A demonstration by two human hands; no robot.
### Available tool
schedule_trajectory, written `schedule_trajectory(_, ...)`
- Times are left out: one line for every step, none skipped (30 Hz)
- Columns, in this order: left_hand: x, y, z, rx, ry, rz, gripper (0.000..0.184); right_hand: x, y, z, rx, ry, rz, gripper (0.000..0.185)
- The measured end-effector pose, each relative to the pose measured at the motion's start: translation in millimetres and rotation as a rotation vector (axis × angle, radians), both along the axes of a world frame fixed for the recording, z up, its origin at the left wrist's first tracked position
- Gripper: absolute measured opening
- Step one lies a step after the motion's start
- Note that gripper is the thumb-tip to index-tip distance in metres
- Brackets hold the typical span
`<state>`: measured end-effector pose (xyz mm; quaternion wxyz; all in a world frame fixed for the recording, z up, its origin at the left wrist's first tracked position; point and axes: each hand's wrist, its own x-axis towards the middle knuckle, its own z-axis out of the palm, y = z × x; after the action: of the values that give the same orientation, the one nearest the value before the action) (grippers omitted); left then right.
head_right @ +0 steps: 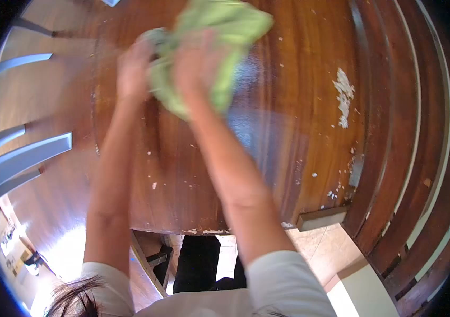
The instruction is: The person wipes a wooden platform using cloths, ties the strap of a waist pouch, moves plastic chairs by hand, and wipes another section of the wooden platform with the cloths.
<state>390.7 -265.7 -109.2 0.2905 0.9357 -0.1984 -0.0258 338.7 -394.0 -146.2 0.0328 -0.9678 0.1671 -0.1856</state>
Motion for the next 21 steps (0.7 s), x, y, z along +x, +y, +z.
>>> schedule_trajectory(8.8, 59.9, -30.7, 0.314, -0.457, -0.063, 0.041, 4.8, 46.0, 0.2, 0.149, 0.090, 0.062, 0.045)
schedule_trajectory(8.6, 116.4, -53.4, 0.184, -0.314, 0.113, 0.040, 0.6, 85.5, 15.9, 0.103, 0.186, 0.164, 0.051)
schedule_trajectory(-4.3, 138.3, -23.2, -0.313, 0.275, 0.316, 0.042, -10.4, 115.5, 27.8, 0.090, 0.192, 0.235, 0.053)
schedule_trajectory(-25.5, 167.1, -24.4, -0.181, 0.211, 0.484, 0.045, -18.9, 144.5, 22.9, 0.140, 0.183, 0.288, 0.056)
schedule_trajectory(-56.5, 201.8, -40.9, 0.490, -0.300, 0.302, 0.046, -29.3, 155.4, 27.7, 0.233, 0.194, 0.405, 0.056)
schedule_trajectory(-81.9, 223.8, -50.0, 0.500, -0.320, 0.312, 0.048, -40.8, 159.9, 30.7, 0.247, 0.219, 0.468, 0.055)
schedule_trajectory(-95.2, 228.6, -54.9, 0.512, -0.343, 0.324, 0.051, -49.5, 149.9, 28.1, 0.241, 0.222, 0.454, 0.055)
schedule_trajectory(-100.0, 212.7, -56.2, 0.505, -0.340, 0.311, 0.051, -59.4, 139.6, 23.7, 0.299, 0.201, 0.512, 0.054)
schedule_trajectory(-110.0, 192.4, -54.5, 0.422, -0.291, 0.327, 0.050, -67.2, 129.6, 22.4, 0.359, 0.178, 0.574, 0.054)
schedule_trajectory(-122.9, 171.7, -51.1, 0.343, -0.243, 0.348, 0.049, -75.9, 103.3, 25.1, 0.366, 0.203, 0.562, 0.053)
schedule_trajectory(-129.3, 136.4, -55.1, 0.023, -0.209, 0.318, 0.042, -87.2, 73.2, 21.8, 0.393, 0.183, 0.515, 0.053)
schedule_trajectory(-136.7, 72.7, -37.7, -0.561, 0.167, 0.474, 0.039, -101.9, 35.3, 11.0, 0.365, 0.047, 0.458, 0.054)
schedule_trajectory(-154.9, 18.3, -10.4, -0.206, 0.097, 0.362, 0.042, -119.2, -14.4, 27.0, 0.441, 0.100, 0.436, 0.055)
schedule_trajectory(-169.5, -27.5, -1.4, 0.097, -0.032, 0.208, 0.044, -140.6, -64.6, 34.6, 0.418, 0.118, 0.385, 0.056)
schedule_trajectory(-186.6, -65.4, -9.1, 0.254, -0.251, 0.015, 0.046, -167.9, -108.5, 35.2, 0.339, 0.097, 0.292, 0.055)
schedule_trajectory(-199.9, -114.3, 23.9, -0.204, 0.267, 0.031, 0.048, -199.5, -156.6, 25.0, 0.248, 0.100, 0.182, 0.054)
schedule_trajectory(-224.6, -147.2, 22.6, -0.207, 0.145, -0.091, 0.051, -230.0, -193.6, 33.8, 0.153, 0.130, 0.020, 0.052)
schedule_trajectory(-246.1, -176.4, 7.1, -0.086, 0.049, -0.277, 0.051, -263.3, -240.1, 25.5, 0.202, 0.154, -0.063, 0.054)
schedule_trajectory(-272.7, -205.5, -9.1, -0.086, -0.180, -0.388, 0.044, -296.2, -276.3, 31.9, 0.348, 0.140, -0.165, 0.057)
schedule_trajectory(-293.3, -229.8, -5.7, -0.213, -0.051, -0.465, 0.054, -335.9, -309.4, 12.2, 0.058, 0.236, -0.237, 0.061)
schedule_trajectory(-315.4, -251.8, -13.3, -0.177, -0.065, -0.519, 0.056, -373.6, -338.7, -22.5, 0.130, 0.148, -0.302, 0.062)
